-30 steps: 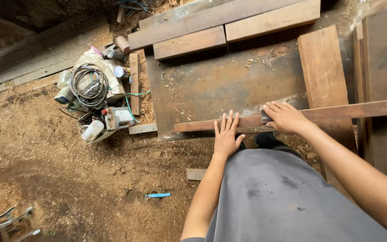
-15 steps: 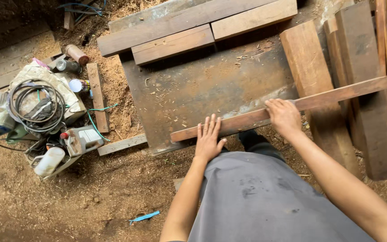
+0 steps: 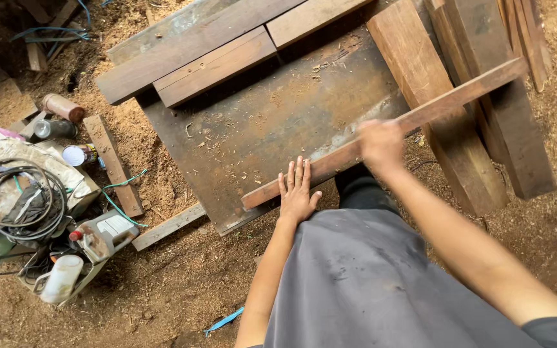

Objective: The person sands a long wooden plank on a metal workbench using a sanding block. They move the block back and forth along the length of the wood, then flip the plank to sand the other side. The person continues to sand the wood, focusing on different sections to smooth the surface.

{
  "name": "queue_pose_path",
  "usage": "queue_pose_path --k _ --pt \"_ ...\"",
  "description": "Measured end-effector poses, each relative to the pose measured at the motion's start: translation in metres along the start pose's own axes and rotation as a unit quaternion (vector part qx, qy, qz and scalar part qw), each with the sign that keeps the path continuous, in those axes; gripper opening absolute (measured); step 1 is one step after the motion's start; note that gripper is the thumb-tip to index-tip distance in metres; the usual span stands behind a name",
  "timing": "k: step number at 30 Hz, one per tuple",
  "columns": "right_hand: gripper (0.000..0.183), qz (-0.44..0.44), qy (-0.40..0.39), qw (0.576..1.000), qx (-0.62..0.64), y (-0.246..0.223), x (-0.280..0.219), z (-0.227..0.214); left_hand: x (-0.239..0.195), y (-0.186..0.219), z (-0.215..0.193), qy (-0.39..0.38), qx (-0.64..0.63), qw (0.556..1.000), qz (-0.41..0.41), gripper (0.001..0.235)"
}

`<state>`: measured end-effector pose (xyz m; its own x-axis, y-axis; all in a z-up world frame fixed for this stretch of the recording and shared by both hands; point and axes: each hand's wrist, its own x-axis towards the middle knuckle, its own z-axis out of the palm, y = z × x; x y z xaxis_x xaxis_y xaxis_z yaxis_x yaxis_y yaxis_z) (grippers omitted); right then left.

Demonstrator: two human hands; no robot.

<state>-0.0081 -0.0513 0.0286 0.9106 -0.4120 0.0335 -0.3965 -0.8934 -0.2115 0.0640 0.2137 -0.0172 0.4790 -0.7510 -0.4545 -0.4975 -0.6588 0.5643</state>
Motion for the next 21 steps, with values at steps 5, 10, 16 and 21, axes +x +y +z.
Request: queue_pose_path --k 5,10,16,21 --pt "0.027 -0.206 0.064 0.967 0.135 -0.063 -0.015 0.017 0.002 -0.002 -0.004 -0.009 0.006 1.000 -0.002 0.106" --pt "0.021 -0.044 -0.005 0.998 -0.036 0.022 0.008 -0.029 0.000 0.000 -0.008 -0.024 0.011 1.000 -0.012 0.112" --pt "0.024 -0.137 0.050 0.983 0.115 -0.075 -0.017 0.012 0.000 0.003 -0.007 0.001 0.012 1.000 0.003 0.106" --pt "0.022 -0.083 -0.009 0.992 0.095 -0.025 -0.011 0.001 -0.008 -0.001 -0.006 0.035 -0.007 0.999 0.032 0.102"
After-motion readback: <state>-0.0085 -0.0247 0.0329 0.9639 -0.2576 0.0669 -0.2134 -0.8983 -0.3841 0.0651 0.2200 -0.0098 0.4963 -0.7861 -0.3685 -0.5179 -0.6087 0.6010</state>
